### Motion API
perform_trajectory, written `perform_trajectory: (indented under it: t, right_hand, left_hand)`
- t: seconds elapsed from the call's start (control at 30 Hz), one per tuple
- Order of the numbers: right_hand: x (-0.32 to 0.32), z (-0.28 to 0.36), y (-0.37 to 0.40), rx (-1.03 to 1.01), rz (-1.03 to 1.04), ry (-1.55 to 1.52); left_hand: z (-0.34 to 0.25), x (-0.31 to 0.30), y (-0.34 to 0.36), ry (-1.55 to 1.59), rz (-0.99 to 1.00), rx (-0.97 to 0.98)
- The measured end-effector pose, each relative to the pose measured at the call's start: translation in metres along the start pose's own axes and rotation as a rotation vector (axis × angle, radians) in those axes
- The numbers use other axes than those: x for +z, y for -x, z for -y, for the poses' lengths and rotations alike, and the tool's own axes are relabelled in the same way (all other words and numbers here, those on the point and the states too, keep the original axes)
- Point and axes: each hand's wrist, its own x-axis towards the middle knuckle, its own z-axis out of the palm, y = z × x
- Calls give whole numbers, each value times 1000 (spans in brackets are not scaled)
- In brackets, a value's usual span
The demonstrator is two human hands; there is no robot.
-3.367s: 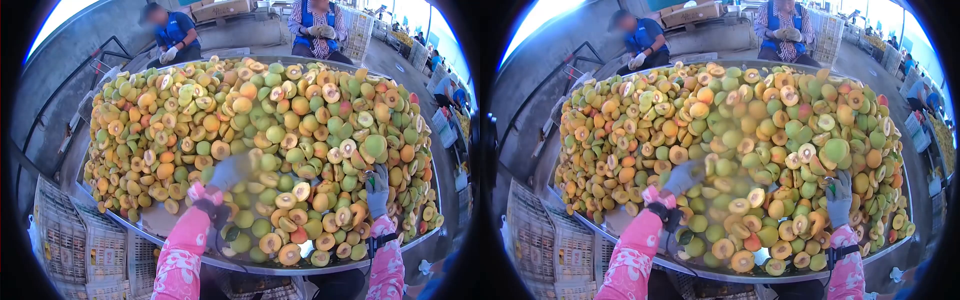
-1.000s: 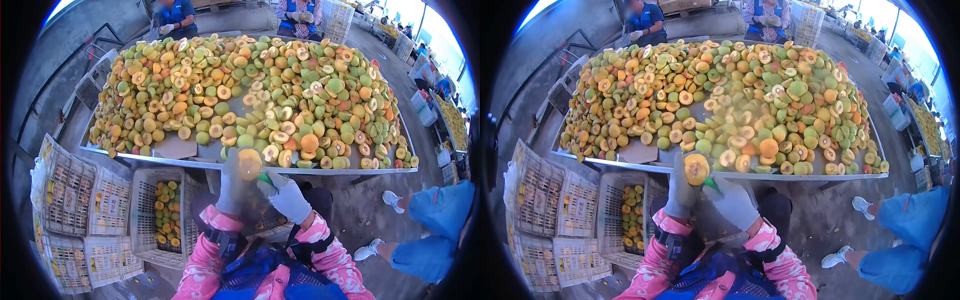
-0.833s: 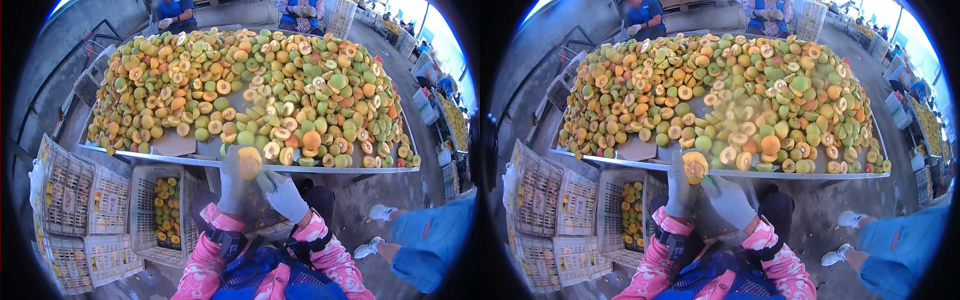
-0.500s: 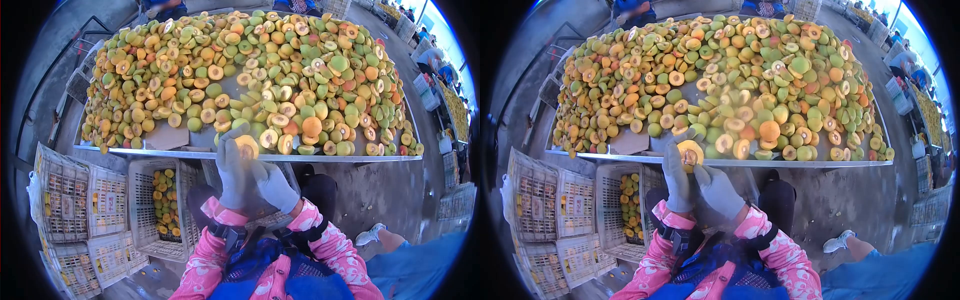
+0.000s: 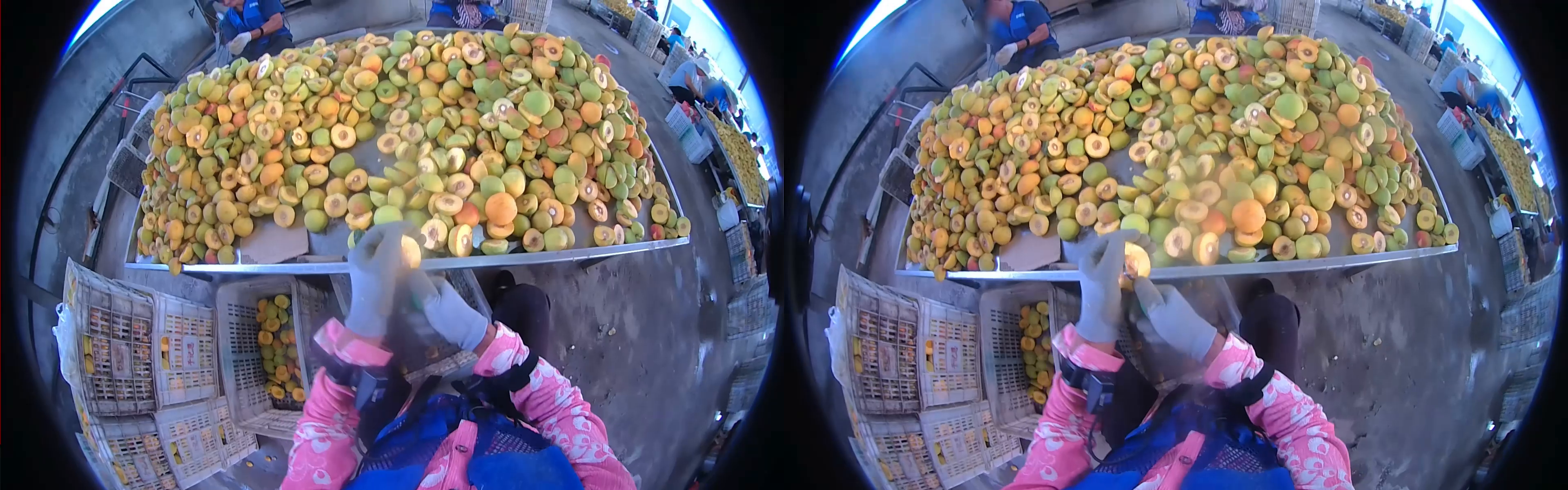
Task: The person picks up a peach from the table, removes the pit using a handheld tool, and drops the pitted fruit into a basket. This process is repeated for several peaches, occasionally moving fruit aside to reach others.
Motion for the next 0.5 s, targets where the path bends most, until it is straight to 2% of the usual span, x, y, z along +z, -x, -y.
perform_trajectory:
  t: [0.03,0.07,0.13,0.2,0.23,0.3,0.33,0.4,0.43,0.47,0.5]
  right_hand:
    - [-1,14,6,324,88,-143]
    - [-4,16,5,316,93,-141]
    - [-8,19,7,373,214,-250]
    - [-14,15,3,338,189,-222]
    - [-15,13,2,307,163,-195]
    - [-8,11,5,258,95,-167]
    - [-4,12,5,202,28,-136]
    - [-2,18,7,206,29,-138]
    - [-1,22,9,215,29,-142]
    - [-3,25,12,224,22,-154]
    - [-6,29,14,360,143,-288]
  left_hand:
    - [2,6,3,138,-59,69]
    - [4,7,6,278,-119,133]
    - [5,2,9,267,-88,135]
    - [-2,-9,7,72,124,220]
    - [-4,-11,4,70,126,221]
    - [-6,-13,2,-468,148,467]
    - [-7,-8,3,-470,149,469]
    - [-6,7,8,-276,-23,170]
    - [-5,10,7,-280,-16,164]
    - [-3,12,5,-140,-68,100]
    - [1,12,6,-3,-124,32]
